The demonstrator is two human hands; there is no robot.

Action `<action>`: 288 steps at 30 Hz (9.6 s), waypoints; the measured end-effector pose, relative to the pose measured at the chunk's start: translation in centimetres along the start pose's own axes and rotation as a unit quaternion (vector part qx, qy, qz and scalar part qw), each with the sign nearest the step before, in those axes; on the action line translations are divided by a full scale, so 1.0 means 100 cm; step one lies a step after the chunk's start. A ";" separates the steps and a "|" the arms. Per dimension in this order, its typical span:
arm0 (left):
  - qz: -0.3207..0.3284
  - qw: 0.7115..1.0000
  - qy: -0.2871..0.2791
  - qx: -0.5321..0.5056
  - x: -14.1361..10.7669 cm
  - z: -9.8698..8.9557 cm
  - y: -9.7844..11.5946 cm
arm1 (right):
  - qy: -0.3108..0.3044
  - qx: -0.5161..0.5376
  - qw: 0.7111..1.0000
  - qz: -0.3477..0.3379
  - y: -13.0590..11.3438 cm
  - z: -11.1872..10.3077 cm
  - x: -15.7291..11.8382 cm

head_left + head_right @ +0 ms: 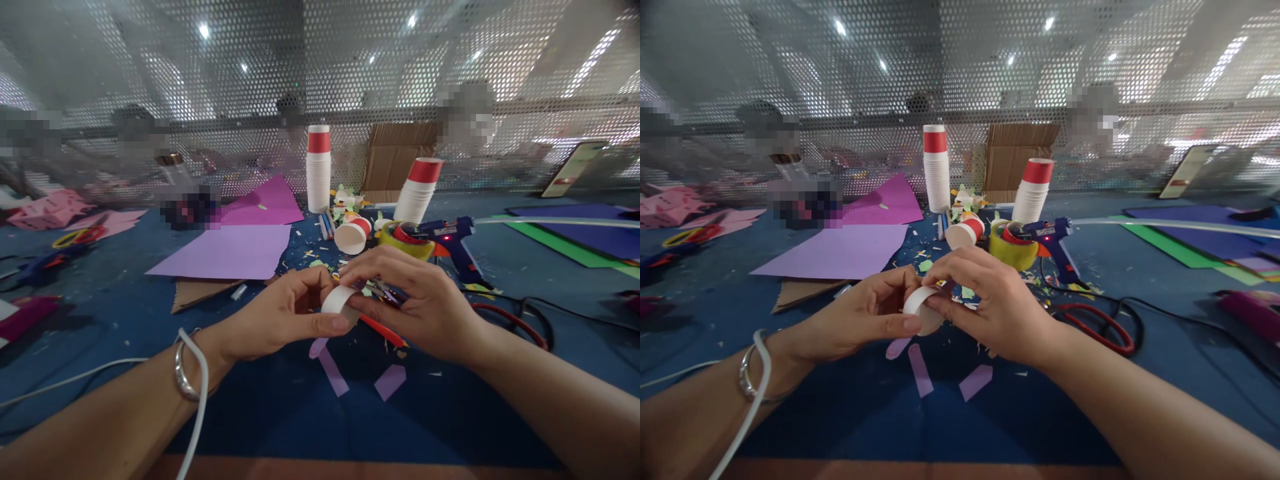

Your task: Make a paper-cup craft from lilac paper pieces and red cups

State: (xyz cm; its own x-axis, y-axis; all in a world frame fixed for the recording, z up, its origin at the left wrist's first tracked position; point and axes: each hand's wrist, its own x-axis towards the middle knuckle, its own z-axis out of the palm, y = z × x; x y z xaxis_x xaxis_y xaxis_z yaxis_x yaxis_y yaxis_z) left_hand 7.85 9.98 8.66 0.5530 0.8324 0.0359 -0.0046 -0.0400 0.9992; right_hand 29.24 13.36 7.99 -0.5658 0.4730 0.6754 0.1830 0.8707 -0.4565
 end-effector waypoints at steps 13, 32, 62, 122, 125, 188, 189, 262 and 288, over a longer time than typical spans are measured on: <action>0.144 0.954 0.156 0.212 0.002 0.005 -0.012 | 0.042 -0.022 0.993 0.108 -0.006 0.006 0.000; 0.121 0.965 0.161 0.168 0.003 0.009 -0.013 | -0.007 0.106 0.978 0.181 -0.010 0.013 -0.002; 0.189 0.933 0.180 0.248 0.001 0.010 -0.011 | -0.008 0.199 0.967 0.161 -0.010 0.014 -0.001; 0.054 0.987 0.068 0.132 -0.001 0.004 -0.001 | -0.014 -0.034 0.992 0.124 -0.007 0.000 -0.004; 0.052 0.988 0.077 0.122 0.000 0.005 0.000 | 0.025 -0.077 0.995 0.054 -0.008 0.000 -0.003; -0.075 0.994 0.068 0.040 0.000 -0.003 0.000 | -0.003 -0.015 1.000 0.000 0.006 0.003 -0.004; -0.062 0.991 0.071 0.098 -0.001 -0.002 0.000 | 0.004 -0.014 1.000 0.000 0.006 0.003 -0.004; 0.012 0.974 0.200 0.101 0.007 0.011 -0.004 | 0.003 -0.128 0.991 0.041 -0.010 0.016 -0.005; 0.000 0.969 0.119 -0.215 0.005 0.014 -0.005 | 0.051 -0.081 0.994 0.057 -0.011 0.010 -0.003</action>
State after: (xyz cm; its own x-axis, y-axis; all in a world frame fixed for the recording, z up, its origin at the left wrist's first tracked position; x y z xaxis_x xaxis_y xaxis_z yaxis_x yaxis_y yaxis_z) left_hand 9.28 9.68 8.17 0.3455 0.9384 -0.0120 -0.3801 0.1516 0.9124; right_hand 28.44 12.15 7.70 -0.4509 0.5730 0.6844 0.3731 0.8175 -0.4387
